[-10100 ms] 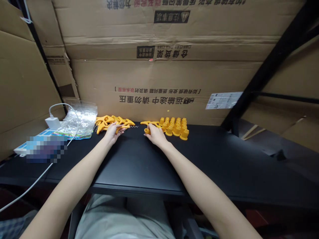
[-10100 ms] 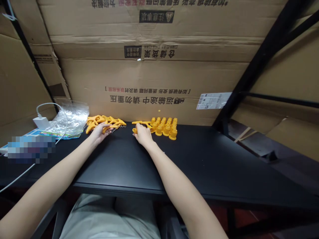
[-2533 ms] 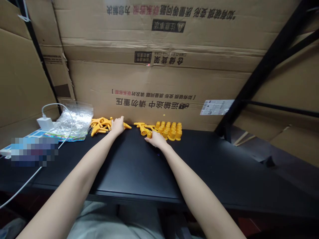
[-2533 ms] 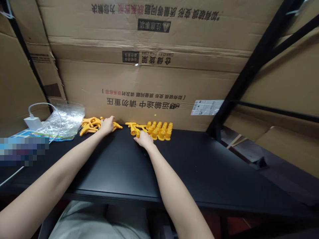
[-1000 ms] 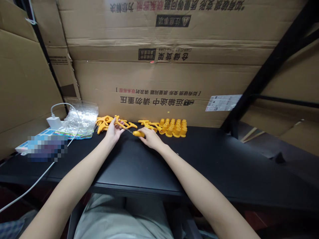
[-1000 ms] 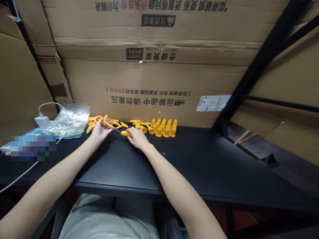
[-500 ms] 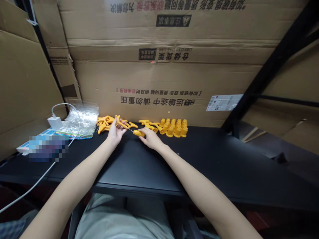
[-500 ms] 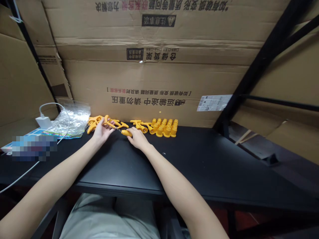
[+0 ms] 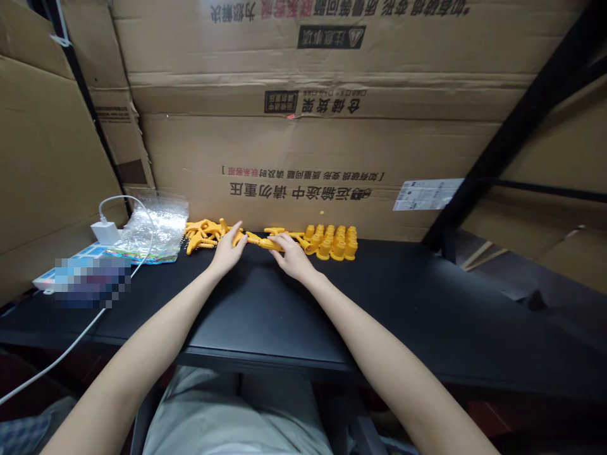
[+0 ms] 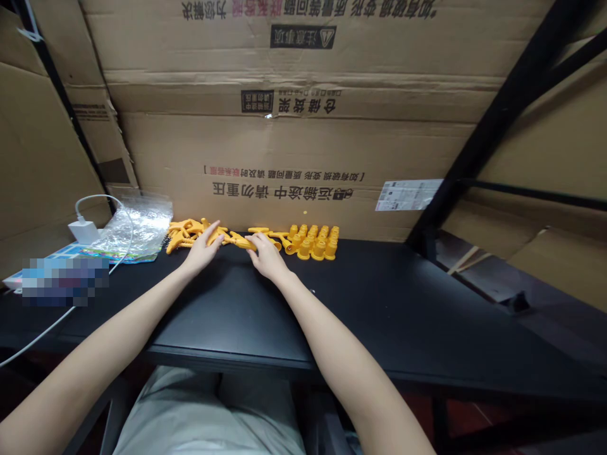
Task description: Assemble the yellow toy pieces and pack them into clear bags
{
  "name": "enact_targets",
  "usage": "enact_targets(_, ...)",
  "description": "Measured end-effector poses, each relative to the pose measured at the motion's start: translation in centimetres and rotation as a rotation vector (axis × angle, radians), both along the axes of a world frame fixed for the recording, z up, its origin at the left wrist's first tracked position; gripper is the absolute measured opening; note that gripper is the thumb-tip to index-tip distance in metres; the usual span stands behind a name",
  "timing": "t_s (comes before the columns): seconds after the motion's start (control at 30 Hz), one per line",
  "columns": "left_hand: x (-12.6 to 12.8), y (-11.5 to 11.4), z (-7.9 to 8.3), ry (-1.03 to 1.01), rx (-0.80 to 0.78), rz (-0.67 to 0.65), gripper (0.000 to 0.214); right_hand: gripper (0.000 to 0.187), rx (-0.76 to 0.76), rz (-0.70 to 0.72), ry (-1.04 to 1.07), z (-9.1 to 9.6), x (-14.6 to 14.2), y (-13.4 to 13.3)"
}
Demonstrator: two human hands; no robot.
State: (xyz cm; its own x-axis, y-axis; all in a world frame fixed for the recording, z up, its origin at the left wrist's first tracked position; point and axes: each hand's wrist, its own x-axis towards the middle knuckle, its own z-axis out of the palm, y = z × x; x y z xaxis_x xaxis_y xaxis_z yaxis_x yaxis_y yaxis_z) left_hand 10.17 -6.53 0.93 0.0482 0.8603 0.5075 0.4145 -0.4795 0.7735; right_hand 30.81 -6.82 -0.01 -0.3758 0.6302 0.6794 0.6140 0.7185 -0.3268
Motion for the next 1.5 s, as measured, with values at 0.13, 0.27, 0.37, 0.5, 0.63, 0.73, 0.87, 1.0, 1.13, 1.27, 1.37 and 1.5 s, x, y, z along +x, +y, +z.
enact_targets(0.13,-0.7,0.0,-0.4,0.292,0.021,-0.076,0.033,0.035,0.007,-0.005,-0.015,-0.1,0.6,0.3)
enact_targets(0.27,-1.1,0.0,-0.6,0.480,0.030,-0.023,0.029,0.035,-0.032,0.015,-0.029,-0.2,1.0,0.6)
enact_targets(0.37,-1.3,0.1,-0.4,0.475,0.045,0.048,0.023,0.038,-0.083,0.058,0.000,-0.1,1.1,0.9)
enact_targets(0.5,-1.7,0.2,0.1,0.430,0.048,0.069,0.018,0.042,-0.233,0.158,0.151,0.1,1.7,1.3)
enact_targets(0.63,-2.1,0.2,0.4,0.433,0.055,0.026,0.018,0.037,-0.474,0.234,0.299,0.8,2.2,1.1)
enact_targets(0.73,-2.1,0.0,0.6,0.419,0.099,0.005,0.017,0.042,-0.615,0.235,0.371,1.7,1.9,0.4)
enact_targets(0.87,-1.7,-0.2,0.7,0.416,0.151,-0.037,0.015,0.062,-0.755,0.087,0.491,2.2,0.9,-0.4)
enact_targets(1.0,-1.4,-0.3,0.8,0.406,0.123,-0.023,0.015,0.068,-0.881,0.008,0.494,2.2,0.5,-0.4)
enact_targets(1.13,-1.5,0.0,0.7,0.361,0.087,0.027,0.015,0.046,-0.944,0.102,0.491,2.4,1.2,-0.4)
enact_targets(1.27,-1.7,0.1,0.6,0.349,0.094,0.019,0.014,0.048,-0.779,0.237,0.505,2.8,1.6,-0.6)
enact_targets(1.37,-1.5,-0.2,0.7,0.358,0.106,0.005,0.015,0.037,-0.768,0.213,0.499,3.0,1.3,-0.9)
enact_targets(1.5,-1.2,-0.6,1.0,0.362,0.096,-0.010,0.014,0.054,-0.842,0.061,0.498,3.2,0.6,-1.2)
